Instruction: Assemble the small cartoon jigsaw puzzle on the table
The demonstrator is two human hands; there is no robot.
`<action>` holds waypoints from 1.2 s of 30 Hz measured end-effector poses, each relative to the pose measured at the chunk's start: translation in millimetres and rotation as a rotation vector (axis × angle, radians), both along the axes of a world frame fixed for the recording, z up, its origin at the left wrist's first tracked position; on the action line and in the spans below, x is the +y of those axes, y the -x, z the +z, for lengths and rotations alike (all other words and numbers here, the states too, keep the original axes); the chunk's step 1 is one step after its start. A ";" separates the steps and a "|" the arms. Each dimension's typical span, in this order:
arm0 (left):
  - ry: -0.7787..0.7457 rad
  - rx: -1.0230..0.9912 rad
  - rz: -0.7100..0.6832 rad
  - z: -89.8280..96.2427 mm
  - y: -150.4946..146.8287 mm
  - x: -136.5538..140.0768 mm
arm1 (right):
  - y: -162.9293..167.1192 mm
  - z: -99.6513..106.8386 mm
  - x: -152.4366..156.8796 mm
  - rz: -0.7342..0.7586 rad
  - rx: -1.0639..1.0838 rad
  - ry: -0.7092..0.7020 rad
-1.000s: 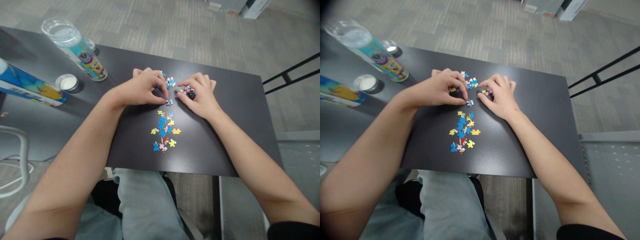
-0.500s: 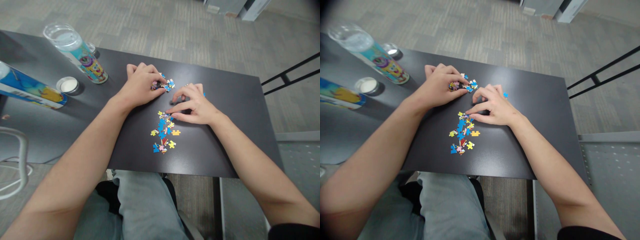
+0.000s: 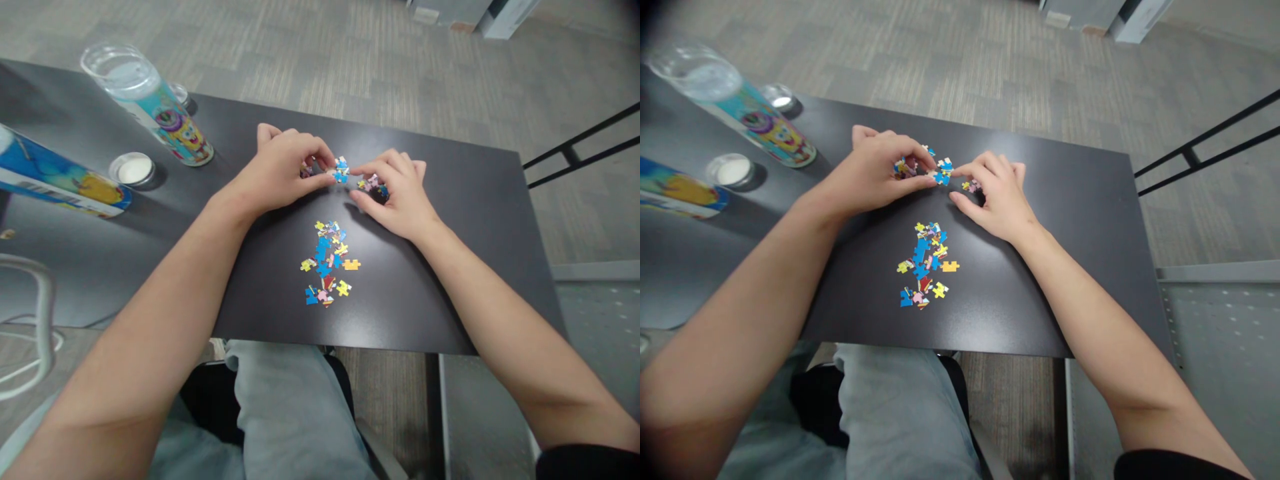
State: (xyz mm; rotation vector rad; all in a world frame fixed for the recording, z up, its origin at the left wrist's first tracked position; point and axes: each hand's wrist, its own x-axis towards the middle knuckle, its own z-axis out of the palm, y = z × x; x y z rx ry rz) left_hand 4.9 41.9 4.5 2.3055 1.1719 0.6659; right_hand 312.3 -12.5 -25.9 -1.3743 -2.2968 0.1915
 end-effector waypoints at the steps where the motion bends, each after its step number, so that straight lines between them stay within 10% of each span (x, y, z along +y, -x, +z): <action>1: 0.009 0.000 -0.010 1.0 -0.5 -0.5 | 0.5 -0.2 0.2 -0.016 -0.014 0.002; 36: 0.238 -0.064 -0.206 24.2 15.7 -1.3 | 0.2 -0.6 -0.1 0.140 0.018 0.003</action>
